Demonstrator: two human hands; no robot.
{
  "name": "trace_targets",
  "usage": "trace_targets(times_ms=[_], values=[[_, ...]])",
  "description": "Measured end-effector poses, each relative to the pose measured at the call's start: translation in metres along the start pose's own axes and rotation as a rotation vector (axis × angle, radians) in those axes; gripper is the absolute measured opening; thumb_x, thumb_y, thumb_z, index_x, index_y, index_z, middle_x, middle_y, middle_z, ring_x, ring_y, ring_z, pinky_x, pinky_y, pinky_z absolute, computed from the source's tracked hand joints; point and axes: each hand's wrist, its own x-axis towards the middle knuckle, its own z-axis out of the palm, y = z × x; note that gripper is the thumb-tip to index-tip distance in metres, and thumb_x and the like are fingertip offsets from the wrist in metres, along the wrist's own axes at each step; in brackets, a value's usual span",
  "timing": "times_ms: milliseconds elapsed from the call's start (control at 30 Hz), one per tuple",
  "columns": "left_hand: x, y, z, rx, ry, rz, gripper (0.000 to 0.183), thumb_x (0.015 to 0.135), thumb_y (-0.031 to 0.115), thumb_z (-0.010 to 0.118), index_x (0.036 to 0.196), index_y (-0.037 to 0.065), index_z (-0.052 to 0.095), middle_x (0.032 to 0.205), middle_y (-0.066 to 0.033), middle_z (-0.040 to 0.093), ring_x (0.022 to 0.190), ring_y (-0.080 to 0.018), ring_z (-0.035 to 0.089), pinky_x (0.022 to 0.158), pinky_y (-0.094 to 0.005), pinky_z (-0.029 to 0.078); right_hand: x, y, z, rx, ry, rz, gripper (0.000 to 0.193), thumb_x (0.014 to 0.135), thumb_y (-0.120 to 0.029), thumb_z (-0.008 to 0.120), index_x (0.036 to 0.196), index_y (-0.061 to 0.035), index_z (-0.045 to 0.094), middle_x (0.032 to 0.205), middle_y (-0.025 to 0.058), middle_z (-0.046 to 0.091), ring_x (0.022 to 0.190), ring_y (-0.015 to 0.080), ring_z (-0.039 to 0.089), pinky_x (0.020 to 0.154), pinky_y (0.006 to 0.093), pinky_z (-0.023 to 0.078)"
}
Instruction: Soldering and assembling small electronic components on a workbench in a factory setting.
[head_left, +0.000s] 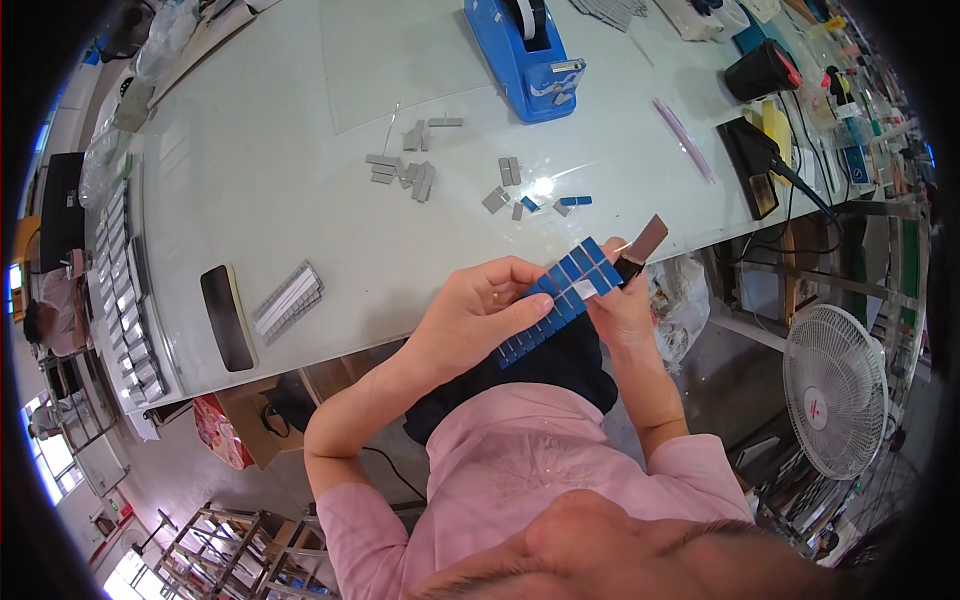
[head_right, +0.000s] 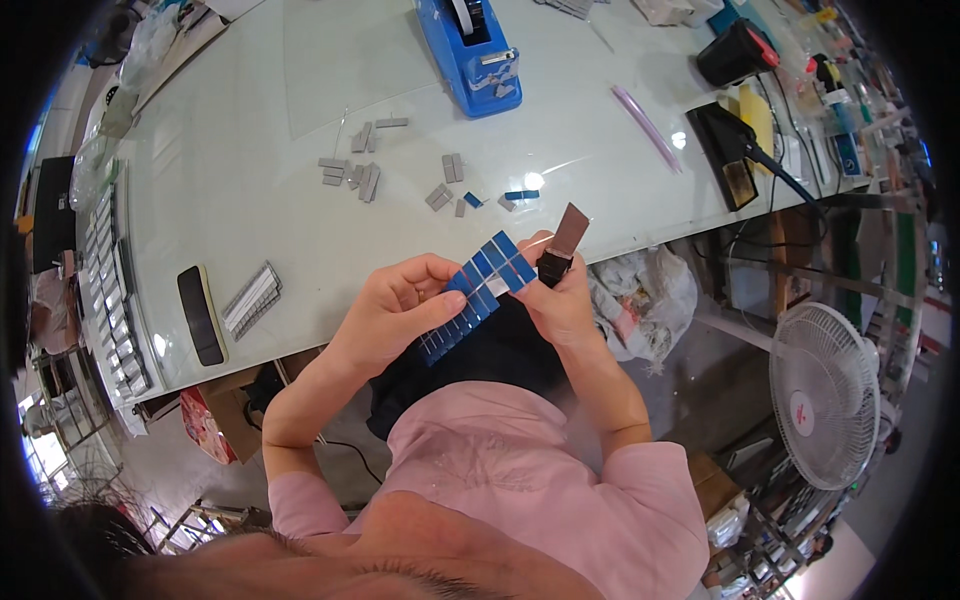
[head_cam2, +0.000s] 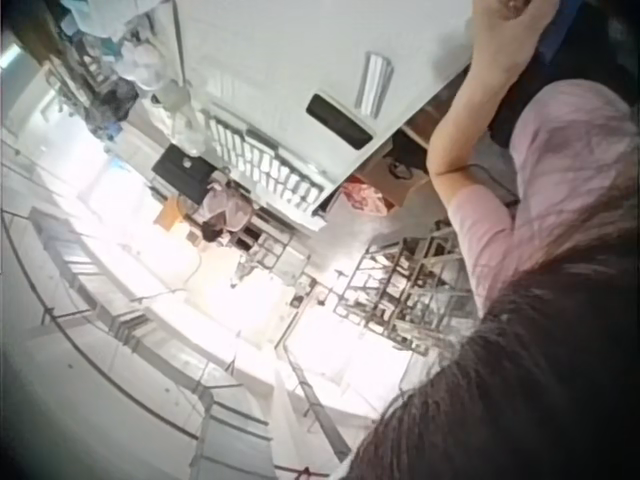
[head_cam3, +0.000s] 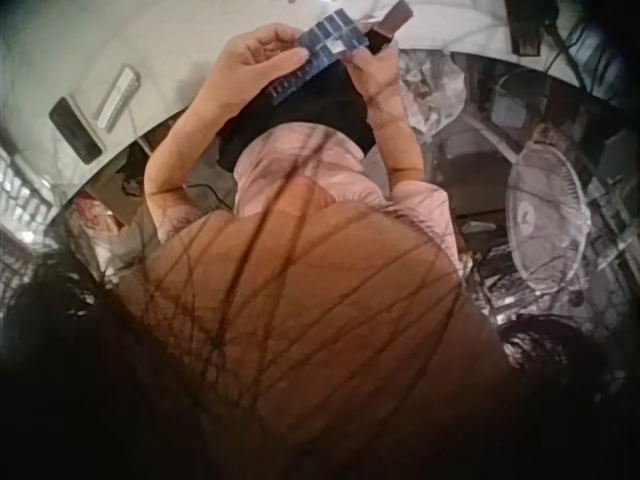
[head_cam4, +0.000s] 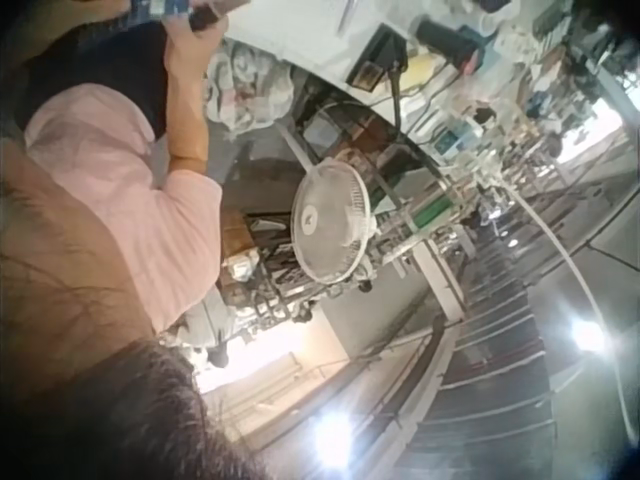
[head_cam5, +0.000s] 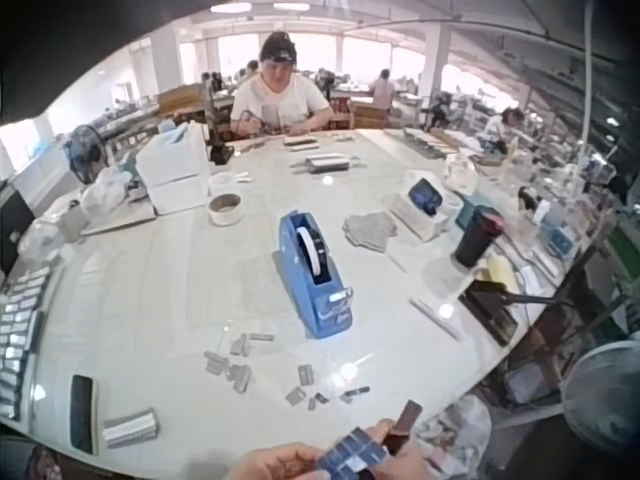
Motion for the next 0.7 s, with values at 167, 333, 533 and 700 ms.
trace_targets(times_ms=[167,333,533,700], values=[[0.006,-0.001,-0.009,0.006,0.016,-0.03,0.022,0.095,0.007,0.069,0.114,-0.002,0.063,0.104,-0.0046,0.067,0.092,-0.0092,0.063,0.084,-0.0249,0.052,-0.004,-0.004,-0.006,-0.077,0.027,0.089,0.038,0.081,-0.016,0.083,0.103,-0.0094,0.053,0.086,0.0018,0.063,0.084,0.0143,0.066,0.074,0.0286,0.053],[0.015,-0.002,-0.016,-0.028,-0.049,-0.102,0.021,0.092,0.006,0.072,0.11,-0.002,0.063,0.103,-0.0052,0.068,0.092,-0.0092,0.063,0.083,-0.0247,0.052,-0.006,-0.006,-0.01,-0.249,0.06,0.049,0.029,0.087,-0.018,0.077,0.105,-0.0032,0.061,0.083,-0.0013,0.057,0.07,0.0071,0.051,0.062,0.0223,0.039],[0.025,-0.006,-0.039,0.133,-0.007,-0.143,0.024,0.091,0.007,0.073,0.111,-0.002,0.065,0.1,-0.0054,0.07,0.09,-0.0085,0.065,0.082,-0.0233,0.052,0.004,-0.058,-0.039,-0.653,0.266,-0.068,0.022,0.098,-0.017,0.061,0.115,-0.0048,0.067,0.075,-0.012,0.043,0.066,0.0,0.035,0.059,0.0198,0.026],[0.028,0.0,-0.041,0.186,0.036,-0.153,0.023,0.091,0.008,0.072,0.11,-0.003,0.066,0.098,-0.0056,0.071,0.085,-0.008,0.065,0.079,-0.0226,0.052,0.003,-0.064,-0.044,-0.805,0.346,-0.066,0.018,0.096,-0.018,0.065,0.107,-0.0045,0.069,0.074,-0.0116,0.044,0.067,0.0002,0.034,0.06,0.0197,0.024]])
